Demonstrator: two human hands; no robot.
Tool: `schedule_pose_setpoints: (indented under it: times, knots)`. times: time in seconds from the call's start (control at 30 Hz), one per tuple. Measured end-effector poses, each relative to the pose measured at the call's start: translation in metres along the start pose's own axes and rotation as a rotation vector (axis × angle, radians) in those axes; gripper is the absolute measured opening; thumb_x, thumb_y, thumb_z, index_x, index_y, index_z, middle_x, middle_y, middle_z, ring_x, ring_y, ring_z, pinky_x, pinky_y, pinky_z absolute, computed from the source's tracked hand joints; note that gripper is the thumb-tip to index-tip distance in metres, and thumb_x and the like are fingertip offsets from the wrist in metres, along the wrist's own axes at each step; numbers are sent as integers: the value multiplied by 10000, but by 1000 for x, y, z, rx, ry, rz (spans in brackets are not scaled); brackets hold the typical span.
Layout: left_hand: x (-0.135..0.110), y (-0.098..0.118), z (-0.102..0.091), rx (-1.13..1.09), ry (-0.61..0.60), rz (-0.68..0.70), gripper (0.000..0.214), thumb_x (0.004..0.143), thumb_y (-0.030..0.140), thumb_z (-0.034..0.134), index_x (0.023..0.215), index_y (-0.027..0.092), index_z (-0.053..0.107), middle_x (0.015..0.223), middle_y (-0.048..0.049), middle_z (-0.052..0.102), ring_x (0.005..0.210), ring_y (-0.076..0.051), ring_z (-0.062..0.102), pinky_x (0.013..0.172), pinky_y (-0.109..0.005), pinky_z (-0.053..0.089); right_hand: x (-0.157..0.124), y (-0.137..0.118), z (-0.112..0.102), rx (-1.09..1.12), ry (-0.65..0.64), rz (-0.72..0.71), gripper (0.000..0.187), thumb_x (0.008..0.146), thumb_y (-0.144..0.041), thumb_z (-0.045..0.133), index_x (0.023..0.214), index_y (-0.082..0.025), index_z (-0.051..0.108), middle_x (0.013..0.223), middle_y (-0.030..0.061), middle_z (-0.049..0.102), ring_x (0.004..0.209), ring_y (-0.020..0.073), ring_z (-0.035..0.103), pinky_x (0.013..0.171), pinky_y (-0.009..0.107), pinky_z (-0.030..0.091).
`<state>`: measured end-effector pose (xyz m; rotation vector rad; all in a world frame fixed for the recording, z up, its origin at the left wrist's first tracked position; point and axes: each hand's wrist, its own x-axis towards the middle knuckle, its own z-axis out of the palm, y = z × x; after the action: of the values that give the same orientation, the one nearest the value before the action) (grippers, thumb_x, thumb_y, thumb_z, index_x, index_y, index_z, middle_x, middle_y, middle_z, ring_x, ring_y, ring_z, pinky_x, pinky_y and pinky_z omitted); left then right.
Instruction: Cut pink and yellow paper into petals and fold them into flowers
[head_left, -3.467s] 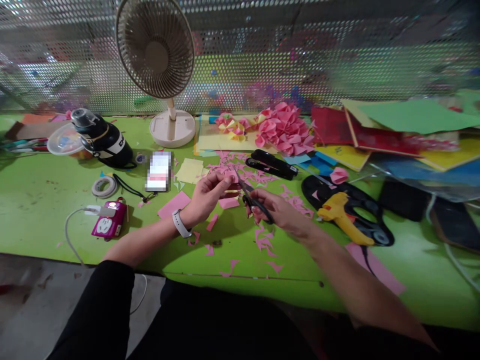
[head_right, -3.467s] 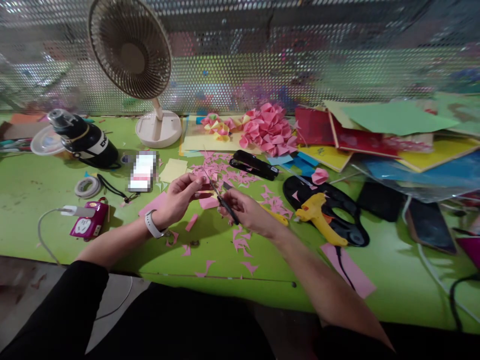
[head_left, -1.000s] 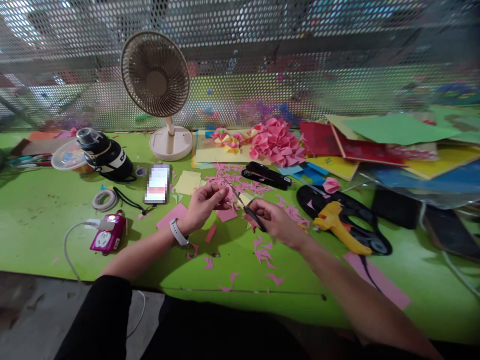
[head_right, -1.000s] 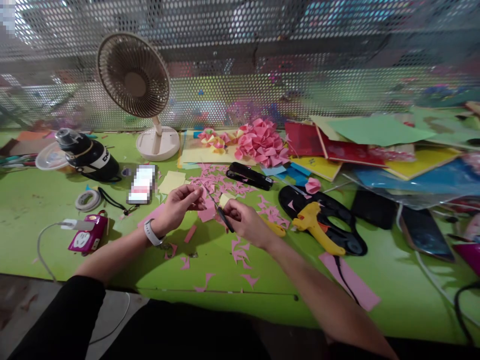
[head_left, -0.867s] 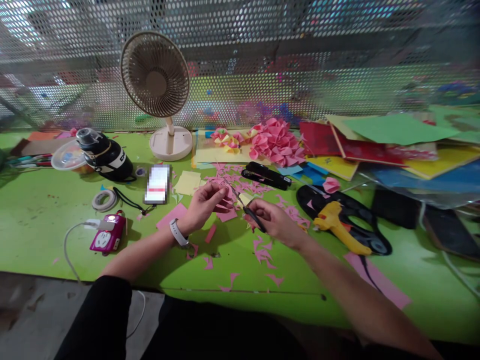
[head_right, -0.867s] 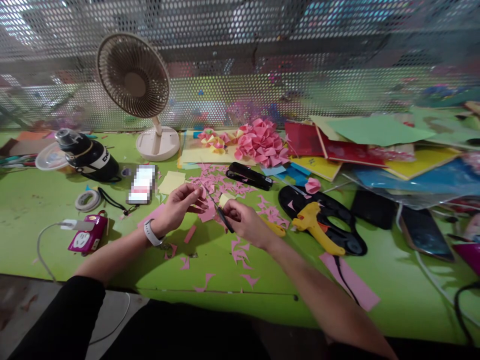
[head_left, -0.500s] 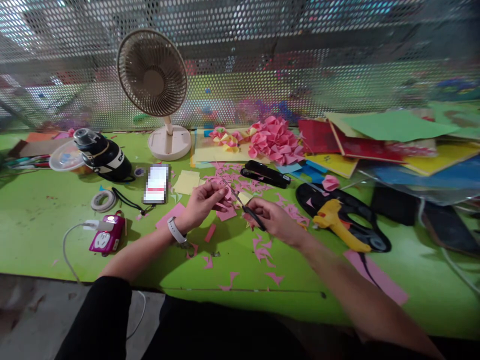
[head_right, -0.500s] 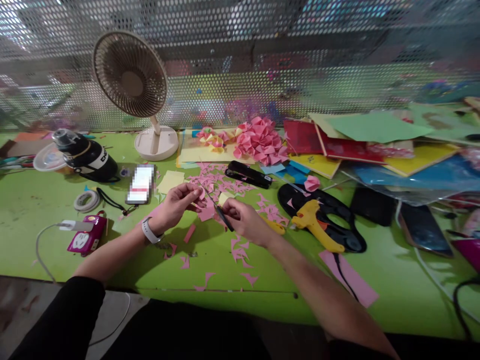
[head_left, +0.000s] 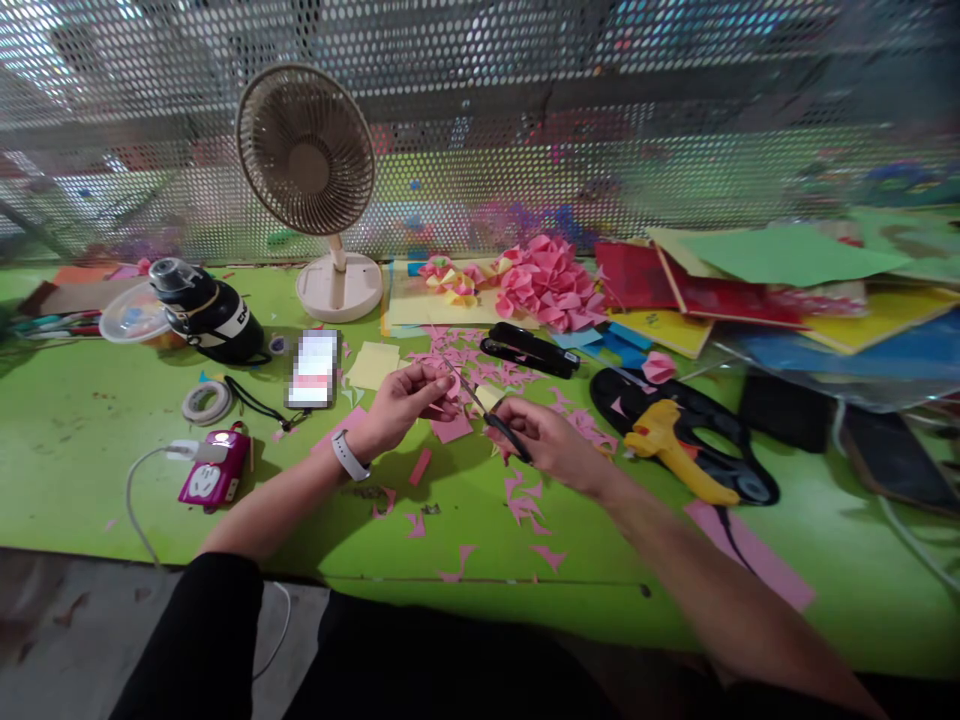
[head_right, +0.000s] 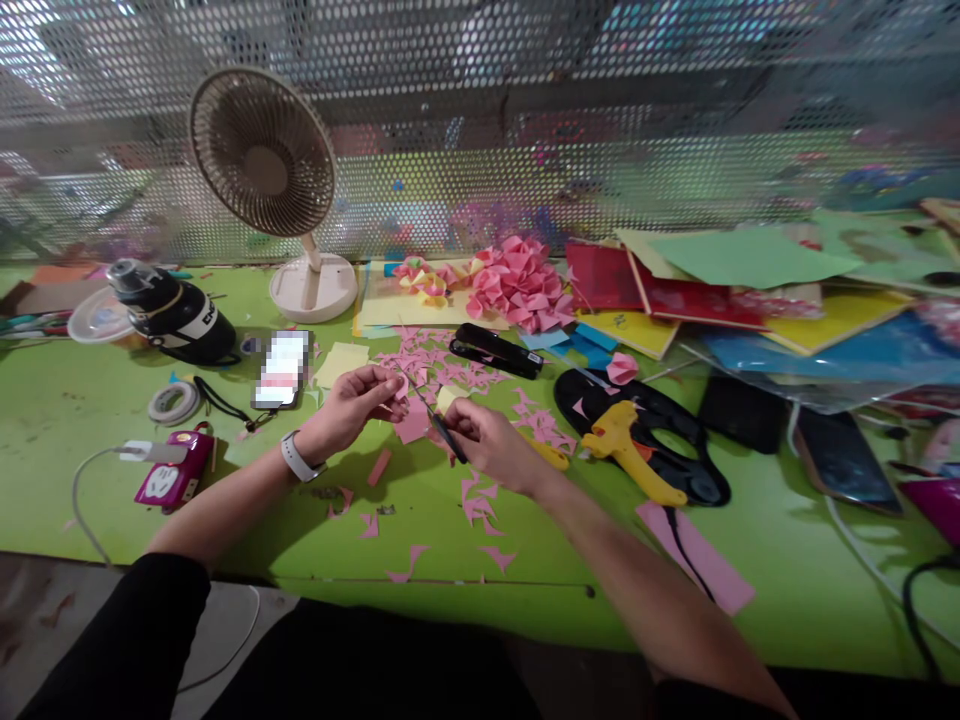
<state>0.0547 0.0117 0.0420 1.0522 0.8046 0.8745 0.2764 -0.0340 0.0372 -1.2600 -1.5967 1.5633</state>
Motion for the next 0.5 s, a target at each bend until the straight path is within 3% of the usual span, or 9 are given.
schedule_pose_setpoints:
  times: [0.5]
  knots:
    - [0,0,-1,-24,-13,3,474,695,506,837,886,134,613,716,4,680,619,-106,693,613,-224,581,-1,1,0,-21,18,-18,380,805,-543,736,810,-206,562,703,-19,560,614,126,527,557,269,425]
